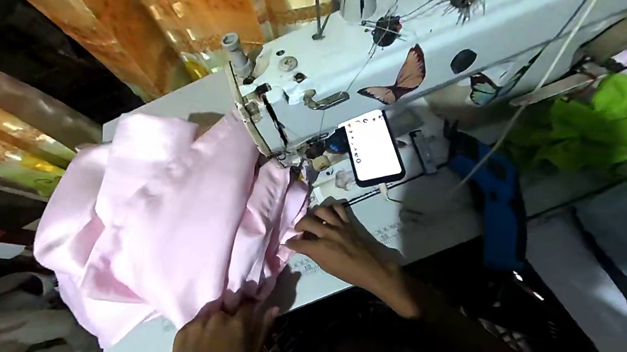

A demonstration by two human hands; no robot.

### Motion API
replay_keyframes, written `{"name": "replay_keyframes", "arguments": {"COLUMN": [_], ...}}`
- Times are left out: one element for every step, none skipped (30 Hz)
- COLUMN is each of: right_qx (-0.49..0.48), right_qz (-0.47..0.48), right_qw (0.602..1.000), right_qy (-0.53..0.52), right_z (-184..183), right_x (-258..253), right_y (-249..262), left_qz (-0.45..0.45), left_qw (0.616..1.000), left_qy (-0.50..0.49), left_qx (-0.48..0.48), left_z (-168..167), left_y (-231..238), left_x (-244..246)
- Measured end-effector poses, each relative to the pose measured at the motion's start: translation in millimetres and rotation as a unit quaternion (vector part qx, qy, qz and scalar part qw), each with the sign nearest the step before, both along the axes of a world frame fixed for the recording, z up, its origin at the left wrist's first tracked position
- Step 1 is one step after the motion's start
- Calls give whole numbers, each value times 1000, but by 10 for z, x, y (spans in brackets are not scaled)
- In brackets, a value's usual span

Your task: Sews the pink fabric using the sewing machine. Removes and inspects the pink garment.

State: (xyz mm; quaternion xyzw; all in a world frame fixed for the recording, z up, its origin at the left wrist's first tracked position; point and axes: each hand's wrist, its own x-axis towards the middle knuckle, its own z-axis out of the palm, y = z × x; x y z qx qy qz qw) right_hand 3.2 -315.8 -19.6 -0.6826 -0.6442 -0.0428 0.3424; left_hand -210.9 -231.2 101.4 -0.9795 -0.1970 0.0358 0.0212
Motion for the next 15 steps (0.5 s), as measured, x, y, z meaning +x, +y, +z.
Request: {"name": "replay_keyframes", "arguments": {"right_qx": [-5,-6,-5,7,29,37,33,27,22,18,13,10,8,4,0], "right_qz": [-10,-16,-22,-28,-39,-46,-48,-41,-34,-30,-30,-35,-41,-48,-54], "right_qw": [1000,1000,1000,999,998,998,998,999,999,999,999,999,999,999,999], "right_qy": [-5,1,14,29,37,33,9,-1,-6,-9,-10,-9,-9,-7,-6], "right_z": [-2,10,27,41,49,60,54,46,47,51,55,51,42,33,31], "right_x": [-20,-41,-60,-76,-94,-103,-92,-70,-48,-24,-7,-6,-11,-15,-14], "right_y": [-27,-47,-59,-63,-57,-51,-42,-35,-34,-28,-18,-4,15,38,55], "left_qz": [7,-8,-41,-79,-109,-119,-104,-82,-66,-59,-60,-69,-81,-91,-93], "left_qw": [999,994,981,964,953,955,969,982,989,993,995,995,994,992,990], "left_qy": [-38,-105,-181,-235,-251,-230,-183,-133,-96,-71,-58,-57,-65,-76,-86], "left_qx": [-5,-20,-53,-99,-133,-141,-131,-108,-86,-68,-52,-40,-35,-43,-64], "left_z": [48,103,146,155,111,27,-63,-140,-192,-216,-233,-261,-296,-318,-310], "left_y": [-58,-99,-121,-116,-69,24,155,302,437,546,630,701,767,827,876], "left_x": [90,208,356,533,723,898,1046,1162,1236,1281,1304,1308,1301,1293,1289]}}
